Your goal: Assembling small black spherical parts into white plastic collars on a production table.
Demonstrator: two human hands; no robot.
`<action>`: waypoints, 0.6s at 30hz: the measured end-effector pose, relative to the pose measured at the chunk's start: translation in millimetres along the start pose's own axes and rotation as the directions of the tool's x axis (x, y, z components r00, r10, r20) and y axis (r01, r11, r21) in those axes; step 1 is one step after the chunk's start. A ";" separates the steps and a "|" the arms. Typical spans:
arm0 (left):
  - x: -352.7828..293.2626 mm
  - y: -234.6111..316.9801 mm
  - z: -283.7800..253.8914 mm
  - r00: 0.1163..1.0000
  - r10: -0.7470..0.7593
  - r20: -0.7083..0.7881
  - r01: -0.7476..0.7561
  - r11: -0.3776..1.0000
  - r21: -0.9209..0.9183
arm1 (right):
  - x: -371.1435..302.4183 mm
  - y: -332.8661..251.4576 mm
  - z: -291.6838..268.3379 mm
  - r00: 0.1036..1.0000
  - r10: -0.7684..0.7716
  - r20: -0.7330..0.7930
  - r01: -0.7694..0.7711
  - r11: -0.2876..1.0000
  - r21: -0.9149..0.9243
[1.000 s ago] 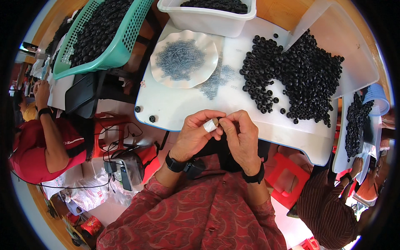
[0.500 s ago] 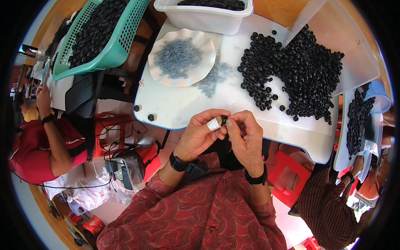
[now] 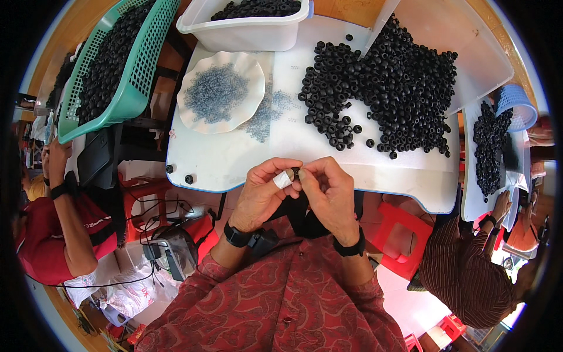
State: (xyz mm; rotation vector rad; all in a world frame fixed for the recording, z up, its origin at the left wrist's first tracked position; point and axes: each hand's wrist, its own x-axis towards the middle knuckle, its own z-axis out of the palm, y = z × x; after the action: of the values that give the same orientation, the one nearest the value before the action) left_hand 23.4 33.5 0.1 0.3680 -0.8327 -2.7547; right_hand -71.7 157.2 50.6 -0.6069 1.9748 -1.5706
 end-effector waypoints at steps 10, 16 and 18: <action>1.2 -1.9 0.5 0.999 -0.039 -0.019 0.039 0.999 -0.026 | 20.8 33.3 -49.8 0.848 -0.379 -0.371 0.110 0.810 -0.576; 0.4 -3.0 1.1 1.000 -0.025 -0.017 0.024 1.000 -0.018 | 32.7 45.0 -51.3 0.859 -0.422 -0.289 0.153 0.750 -0.643; 0.1 -3.7 0.8 1.000 -0.015 -0.017 0.015 1.000 -0.016 | 33.9 47.7 -51.8 0.854 -0.420 -0.307 0.158 0.772 -0.615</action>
State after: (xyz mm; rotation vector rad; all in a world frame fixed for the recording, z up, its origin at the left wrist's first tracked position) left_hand 22.5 36.8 -1.3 0.3960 -0.8065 -2.7665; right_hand -132.1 183.8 8.6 -0.9052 2.8614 -1.3412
